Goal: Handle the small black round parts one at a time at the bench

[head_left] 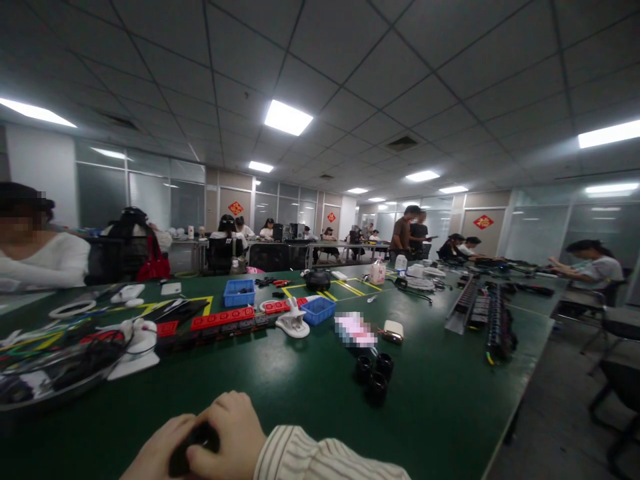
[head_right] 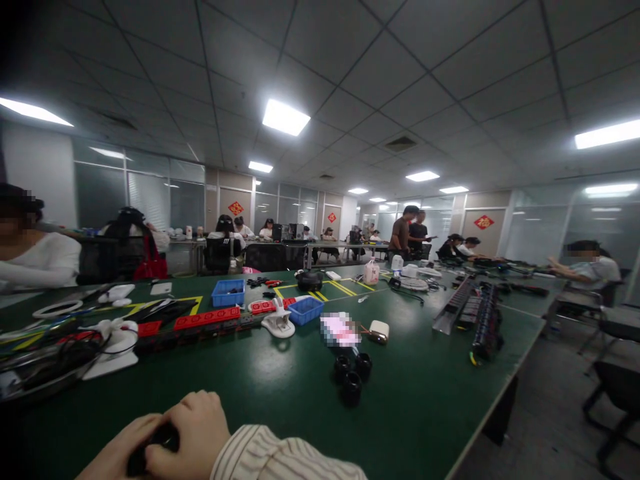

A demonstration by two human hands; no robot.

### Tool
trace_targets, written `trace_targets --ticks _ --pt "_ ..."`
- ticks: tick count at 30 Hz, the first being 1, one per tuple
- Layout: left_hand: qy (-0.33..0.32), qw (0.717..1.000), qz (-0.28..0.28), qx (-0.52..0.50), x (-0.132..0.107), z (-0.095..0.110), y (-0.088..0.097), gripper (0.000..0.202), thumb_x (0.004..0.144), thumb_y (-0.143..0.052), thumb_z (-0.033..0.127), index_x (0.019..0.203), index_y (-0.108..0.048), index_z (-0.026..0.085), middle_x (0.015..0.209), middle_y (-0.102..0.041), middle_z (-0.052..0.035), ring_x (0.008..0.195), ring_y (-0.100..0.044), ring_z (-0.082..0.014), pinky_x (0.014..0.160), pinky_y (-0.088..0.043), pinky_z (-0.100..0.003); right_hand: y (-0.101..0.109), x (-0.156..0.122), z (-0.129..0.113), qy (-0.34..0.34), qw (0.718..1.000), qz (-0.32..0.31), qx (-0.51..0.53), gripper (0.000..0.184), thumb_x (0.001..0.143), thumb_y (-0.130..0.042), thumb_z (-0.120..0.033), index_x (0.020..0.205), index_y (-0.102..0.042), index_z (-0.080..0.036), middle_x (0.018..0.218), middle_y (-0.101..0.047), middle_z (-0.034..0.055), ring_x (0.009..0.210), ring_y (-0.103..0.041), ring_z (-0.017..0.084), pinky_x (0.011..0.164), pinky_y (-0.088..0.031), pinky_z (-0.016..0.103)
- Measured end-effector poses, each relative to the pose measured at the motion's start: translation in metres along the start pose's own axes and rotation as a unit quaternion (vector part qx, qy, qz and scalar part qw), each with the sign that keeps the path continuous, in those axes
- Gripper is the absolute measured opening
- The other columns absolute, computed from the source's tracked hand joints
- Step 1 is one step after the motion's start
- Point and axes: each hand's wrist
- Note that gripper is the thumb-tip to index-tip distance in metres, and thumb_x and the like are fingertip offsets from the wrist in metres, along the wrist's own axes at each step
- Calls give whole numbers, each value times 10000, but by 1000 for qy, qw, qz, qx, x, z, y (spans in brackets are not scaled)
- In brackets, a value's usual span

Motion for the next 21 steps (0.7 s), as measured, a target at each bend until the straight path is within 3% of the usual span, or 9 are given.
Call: trace_targets --ticks 4,8,14,18,21 --pt "2 999 -26 -43 2 1 2 310 525 -619 267 827 -662 209 952 -667 -42 947 -592 -286 859 -493 -341 3 -1 -4 75 997 -21 5 269 692 -617 -260 947 -571 -186 916 -584 8 869 -524 157 809 -379 279" --pt "11 995 -53 -79 0 1 2 341 533 -591 262 863 -645 190 996 -648 -61 955 -584 -284 879 -472 -362 5 -2 -5 104 994 -28 36 254 722 -572 -251 968 -554 -191 917 -591 7 884 -524 154 842 -357 285" --pt "17 998 -52 -43 -2 10 1 484 543 -677 340 995 -592 190 1048 -609 -90 986 -555 -303 893 -444 -407 5 -3 -5 15 997 18 79 532 574 -760 -391 985 -502 -174 930 -540 14 859 -486 163 801 -373 293" --pt "37 997 -66 -23 0 21 6 419 555 -663 290 957 -605 190 965 -612 -76 926 -564 -292 852 -459 -401 3 -1 -4 -31 997 2 66 452 603 -737 -451 892 -521 -178 884 -520 15 832 -469 168 749 -381 295" --pt "40 995 -85 -43 3 26 11 339 555 -596 199 893 -617 188 955 -602 -66 921 -557 -267 850 -462 -369 3 0 -4 0 998 -2 66 327 648 -699 -338 880 -533 -178 879 -532 10 852 -474 159 767 -372 280"
Point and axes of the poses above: each hand's wrist, its own x-axis towards the middle knuckle, its own y-axis out of the back of the hand, z = x × y
